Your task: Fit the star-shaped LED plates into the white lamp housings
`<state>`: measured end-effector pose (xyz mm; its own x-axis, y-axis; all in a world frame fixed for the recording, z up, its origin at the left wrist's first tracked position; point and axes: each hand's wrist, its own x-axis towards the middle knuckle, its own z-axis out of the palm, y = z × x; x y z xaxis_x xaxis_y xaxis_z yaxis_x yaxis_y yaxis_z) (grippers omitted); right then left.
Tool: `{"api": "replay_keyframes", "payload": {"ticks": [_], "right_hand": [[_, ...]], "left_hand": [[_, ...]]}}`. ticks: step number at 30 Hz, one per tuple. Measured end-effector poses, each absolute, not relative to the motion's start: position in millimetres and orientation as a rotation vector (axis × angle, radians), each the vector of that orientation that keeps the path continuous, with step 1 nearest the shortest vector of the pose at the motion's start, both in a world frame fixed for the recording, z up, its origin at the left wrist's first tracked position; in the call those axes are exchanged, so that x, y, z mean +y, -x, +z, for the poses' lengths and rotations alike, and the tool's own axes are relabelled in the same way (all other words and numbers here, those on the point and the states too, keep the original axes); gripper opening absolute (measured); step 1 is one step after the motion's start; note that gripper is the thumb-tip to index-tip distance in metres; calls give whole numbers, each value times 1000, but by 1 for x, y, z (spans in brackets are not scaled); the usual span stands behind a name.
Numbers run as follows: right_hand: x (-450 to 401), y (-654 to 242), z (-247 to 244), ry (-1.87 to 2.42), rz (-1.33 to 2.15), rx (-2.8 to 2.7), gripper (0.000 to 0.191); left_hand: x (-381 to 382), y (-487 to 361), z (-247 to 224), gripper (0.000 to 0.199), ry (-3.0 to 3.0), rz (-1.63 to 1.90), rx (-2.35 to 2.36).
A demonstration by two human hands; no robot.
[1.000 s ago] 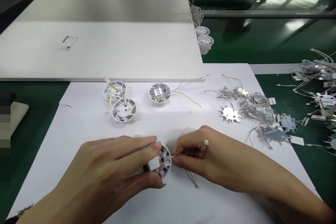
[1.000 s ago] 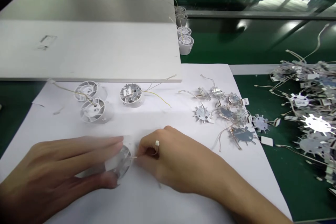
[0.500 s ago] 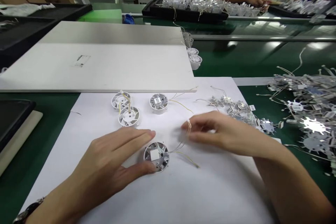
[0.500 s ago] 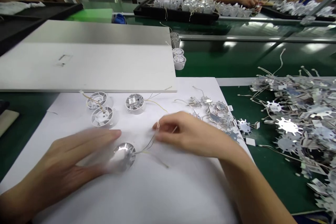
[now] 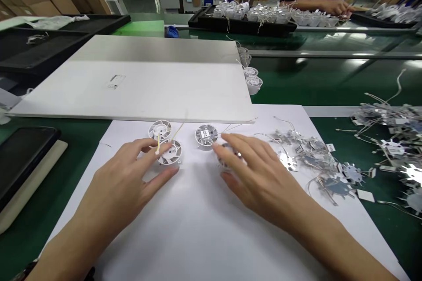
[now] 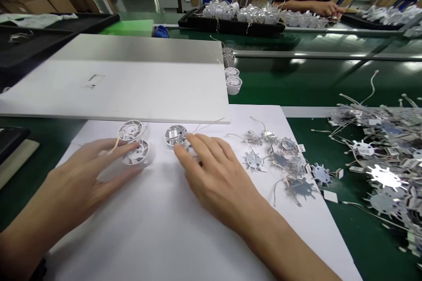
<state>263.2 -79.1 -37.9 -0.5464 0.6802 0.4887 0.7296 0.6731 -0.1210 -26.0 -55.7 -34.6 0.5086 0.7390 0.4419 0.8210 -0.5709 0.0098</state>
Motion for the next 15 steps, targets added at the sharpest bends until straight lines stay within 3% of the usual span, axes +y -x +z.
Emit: {"api": "replay_keyframes", "payload": {"ticks": [3,7,10,15], "right_hand": [[-81,-265,-34,1064,-118,-2267,27],[-85,-255,-28,986,-1,-2232,14],[-87,-250,-26,948,181,-2242,21],[-89,-248,-26,921,515,-2185,15]], "left_hand": [[-57,26,-36,54,2611,-565,-1346],[-64,22,-39,37,2882,-707,-1275],[-74,15,-41,26,3064,-764,-1187],[-85,6,-44,32,3192,-831,-1161]]}}
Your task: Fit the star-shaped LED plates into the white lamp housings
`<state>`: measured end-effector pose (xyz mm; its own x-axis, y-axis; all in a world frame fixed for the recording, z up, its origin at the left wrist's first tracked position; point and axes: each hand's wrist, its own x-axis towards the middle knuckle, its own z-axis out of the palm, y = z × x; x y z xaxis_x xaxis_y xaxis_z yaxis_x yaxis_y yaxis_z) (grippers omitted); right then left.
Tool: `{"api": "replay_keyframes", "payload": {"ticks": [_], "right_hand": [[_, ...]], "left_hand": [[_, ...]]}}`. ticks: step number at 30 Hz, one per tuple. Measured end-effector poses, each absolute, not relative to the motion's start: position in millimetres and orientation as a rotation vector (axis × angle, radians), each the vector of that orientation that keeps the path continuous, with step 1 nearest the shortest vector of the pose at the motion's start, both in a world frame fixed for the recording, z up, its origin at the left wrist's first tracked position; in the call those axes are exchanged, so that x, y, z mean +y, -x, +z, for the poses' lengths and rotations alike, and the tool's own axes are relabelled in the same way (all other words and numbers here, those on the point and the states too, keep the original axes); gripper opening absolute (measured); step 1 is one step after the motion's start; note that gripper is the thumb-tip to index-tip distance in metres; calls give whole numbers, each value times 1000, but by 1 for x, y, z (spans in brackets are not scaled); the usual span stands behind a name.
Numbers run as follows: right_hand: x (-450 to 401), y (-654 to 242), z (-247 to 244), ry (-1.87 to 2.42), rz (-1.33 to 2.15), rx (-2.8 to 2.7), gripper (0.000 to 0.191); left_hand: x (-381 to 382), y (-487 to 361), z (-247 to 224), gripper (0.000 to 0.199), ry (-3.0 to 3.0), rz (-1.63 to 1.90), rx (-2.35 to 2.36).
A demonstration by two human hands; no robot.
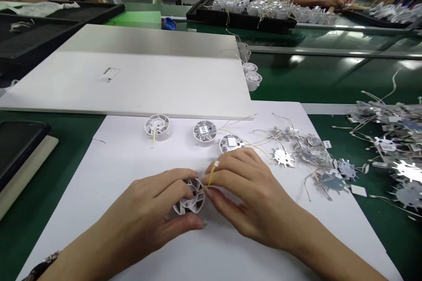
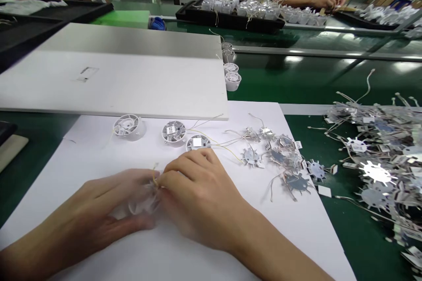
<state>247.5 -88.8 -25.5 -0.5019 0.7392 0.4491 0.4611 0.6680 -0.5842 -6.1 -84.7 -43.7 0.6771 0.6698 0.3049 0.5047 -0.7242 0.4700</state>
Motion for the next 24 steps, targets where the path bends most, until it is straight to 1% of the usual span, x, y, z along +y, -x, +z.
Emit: {"api": "replay_keyframes", "payload": {"ticks": [5,8,10,12,15,16,18,20,22,24], "right_hand": [[-90,-258,-18,1048,613,-2139,14],[-87,-272,-9,1095,697,-2227,15],[-83,-285,-4,1191,731,-2180,17],[-77,-303,0,1399,613,-2011,18],[-68,-333,1,1870,278,-1735,26],[-66,-341,0,2024,252,-1686,31],[-64,-353,-2,2243,352,-1696,37],[-65,-357,-5,2286,477,-1803,31],[-66,-358,-7,2196,494,-1900,24],[-67,-360,-8,2090,479,-1866,25]], "left_hand": [[-80,6,-40,31,-2774,691,798],[-77,5,-40,29,-2810,787,741],[-77,3,-39,29,-2814,840,731],[-76,0,-39,29,-2859,863,734],[-76,-1,-39,30,-2936,843,692],[-76,-1,-39,30,-2943,824,672],[-76,1,-42,31,-2940,795,654],[-78,4,-46,31,-2922,775,665],[-80,7,-50,29,-2879,721,690],[-83,9,-52,29,-2824,656,709]]}}
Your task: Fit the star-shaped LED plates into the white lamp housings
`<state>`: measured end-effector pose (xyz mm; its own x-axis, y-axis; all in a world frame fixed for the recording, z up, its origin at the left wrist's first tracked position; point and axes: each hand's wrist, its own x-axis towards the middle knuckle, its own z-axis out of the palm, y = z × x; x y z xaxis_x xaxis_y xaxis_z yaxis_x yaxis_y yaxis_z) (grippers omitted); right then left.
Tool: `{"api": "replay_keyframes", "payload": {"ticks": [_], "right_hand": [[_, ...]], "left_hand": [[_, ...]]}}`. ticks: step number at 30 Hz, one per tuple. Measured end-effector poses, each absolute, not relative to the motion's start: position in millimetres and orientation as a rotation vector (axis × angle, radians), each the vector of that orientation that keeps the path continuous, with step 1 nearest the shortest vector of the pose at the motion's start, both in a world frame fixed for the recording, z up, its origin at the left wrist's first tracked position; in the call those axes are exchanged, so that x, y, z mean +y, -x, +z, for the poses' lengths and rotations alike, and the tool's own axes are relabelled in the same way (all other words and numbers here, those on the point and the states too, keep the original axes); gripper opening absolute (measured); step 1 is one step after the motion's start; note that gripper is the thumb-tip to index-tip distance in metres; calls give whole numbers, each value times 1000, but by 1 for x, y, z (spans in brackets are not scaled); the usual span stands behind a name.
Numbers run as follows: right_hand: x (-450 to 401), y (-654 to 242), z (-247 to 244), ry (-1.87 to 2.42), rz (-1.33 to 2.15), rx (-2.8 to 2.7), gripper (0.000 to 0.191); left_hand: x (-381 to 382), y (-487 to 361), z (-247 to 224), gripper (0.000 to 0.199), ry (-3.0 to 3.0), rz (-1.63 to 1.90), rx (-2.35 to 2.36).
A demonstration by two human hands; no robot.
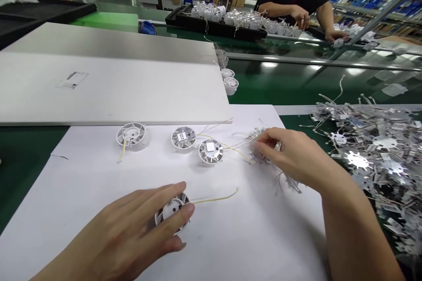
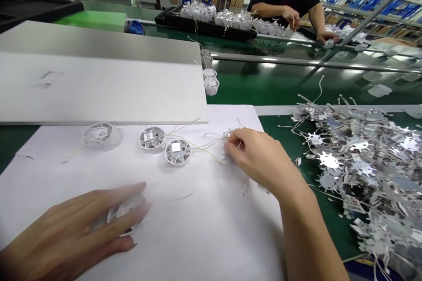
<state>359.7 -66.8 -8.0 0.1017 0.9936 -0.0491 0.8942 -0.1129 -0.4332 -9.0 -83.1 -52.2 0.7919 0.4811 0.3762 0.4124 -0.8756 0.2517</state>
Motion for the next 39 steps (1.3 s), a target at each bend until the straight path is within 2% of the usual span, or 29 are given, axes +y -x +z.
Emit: {"api": "replay_keyframes", "payload": {"ticks": [5,12,16,21,24,26,29,35,39], "right_hand": [[-69,-368,-2,1916,369,-1387,26],[-76,-354,7,1635,300,-1210,19],[-80,-322,1,1226,809,-1215,21],[-93,-264,1,1004,1536,-1165,29],[-97,-248,1,965,1691,-1116,34],[-96,-247,-1,962,1664,-1107,32],[-93,-250,-4,1010,1580,-1151,28],[-87,-250,-2,909,1724,-1287,39],[-87,-252,-5,936,1637,-1383,33]], "left_hand": [[-84,5,-52,28,-2815,644,709],[-88,-4,-48,27,-2722,648,779],[-99,1,-43,31,-2524,729,923],[-107,-9,-31,66,-2174,832,979],[-102,-23,-24,54,-1936,886,862],[-99,-27,-21,47,-1801,911,862],[-98,-25,-17,47,-1662,914,913],[-95,-21,-10,26,-1246,818,763],[-88,-24,-7,21,-1019,766,733]]}}
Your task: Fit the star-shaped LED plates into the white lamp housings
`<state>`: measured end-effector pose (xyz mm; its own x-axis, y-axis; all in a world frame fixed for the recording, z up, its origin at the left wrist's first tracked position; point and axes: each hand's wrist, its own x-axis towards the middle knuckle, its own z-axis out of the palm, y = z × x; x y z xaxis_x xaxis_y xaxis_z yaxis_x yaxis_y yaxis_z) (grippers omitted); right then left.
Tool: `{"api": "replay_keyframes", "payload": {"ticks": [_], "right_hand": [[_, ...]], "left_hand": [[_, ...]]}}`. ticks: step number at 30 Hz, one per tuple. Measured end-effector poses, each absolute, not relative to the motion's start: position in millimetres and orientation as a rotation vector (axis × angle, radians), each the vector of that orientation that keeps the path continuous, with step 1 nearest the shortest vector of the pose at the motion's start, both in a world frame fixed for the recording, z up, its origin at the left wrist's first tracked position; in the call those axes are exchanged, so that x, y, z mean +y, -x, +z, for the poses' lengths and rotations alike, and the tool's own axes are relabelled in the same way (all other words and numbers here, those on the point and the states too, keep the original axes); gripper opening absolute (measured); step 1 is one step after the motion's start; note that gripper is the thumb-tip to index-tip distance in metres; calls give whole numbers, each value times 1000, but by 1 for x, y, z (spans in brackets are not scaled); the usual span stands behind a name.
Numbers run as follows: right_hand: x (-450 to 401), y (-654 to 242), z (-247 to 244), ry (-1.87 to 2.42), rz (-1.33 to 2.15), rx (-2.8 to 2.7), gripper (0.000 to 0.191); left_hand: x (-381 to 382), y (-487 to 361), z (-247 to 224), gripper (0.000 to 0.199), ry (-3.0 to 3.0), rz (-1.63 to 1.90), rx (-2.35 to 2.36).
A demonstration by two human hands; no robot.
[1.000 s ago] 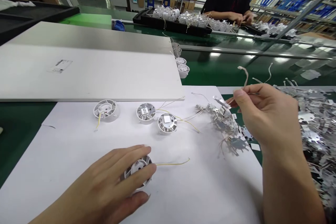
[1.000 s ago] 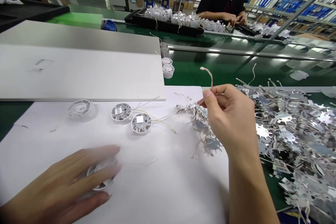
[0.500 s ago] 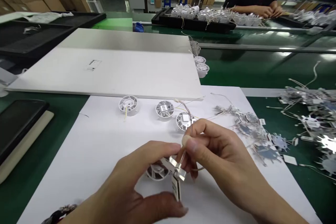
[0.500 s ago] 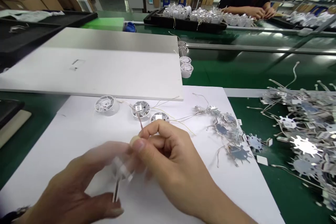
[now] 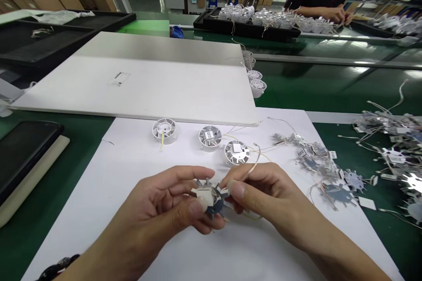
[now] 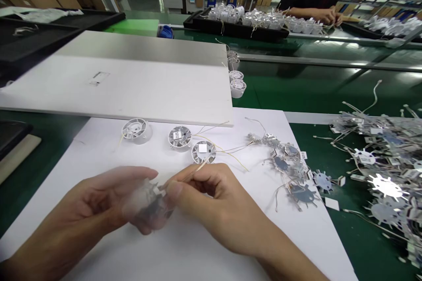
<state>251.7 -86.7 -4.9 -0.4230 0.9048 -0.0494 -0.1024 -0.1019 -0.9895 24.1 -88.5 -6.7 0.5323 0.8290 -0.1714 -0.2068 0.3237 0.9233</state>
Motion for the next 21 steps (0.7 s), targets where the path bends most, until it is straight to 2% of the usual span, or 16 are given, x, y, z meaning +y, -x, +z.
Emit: {"api": "replay_keyframes", "payload": {"ticks": [6,8,11,15,21], "right_hand": [[-88,-252,-7,1014,1687,-1328,30],[-90,-250,-6,1070,1694,-1300,26],[-92,-247,-4,1155,1633,-1380,29],[-93,-246,-3,1271,1565,-1521,35],[-94,-244,-11,1393,1553,-1693,37]], "left_hand": [[-88,-16,-13,29,-1017,718,836],[-90,-10,-13,24,-1238,740,888],[-91,-2,-11,37,-1704,749,964],[-89,5,-12,37,-2209,609,1001],[-86,7,-20,32,-2562,518,1018]]}}
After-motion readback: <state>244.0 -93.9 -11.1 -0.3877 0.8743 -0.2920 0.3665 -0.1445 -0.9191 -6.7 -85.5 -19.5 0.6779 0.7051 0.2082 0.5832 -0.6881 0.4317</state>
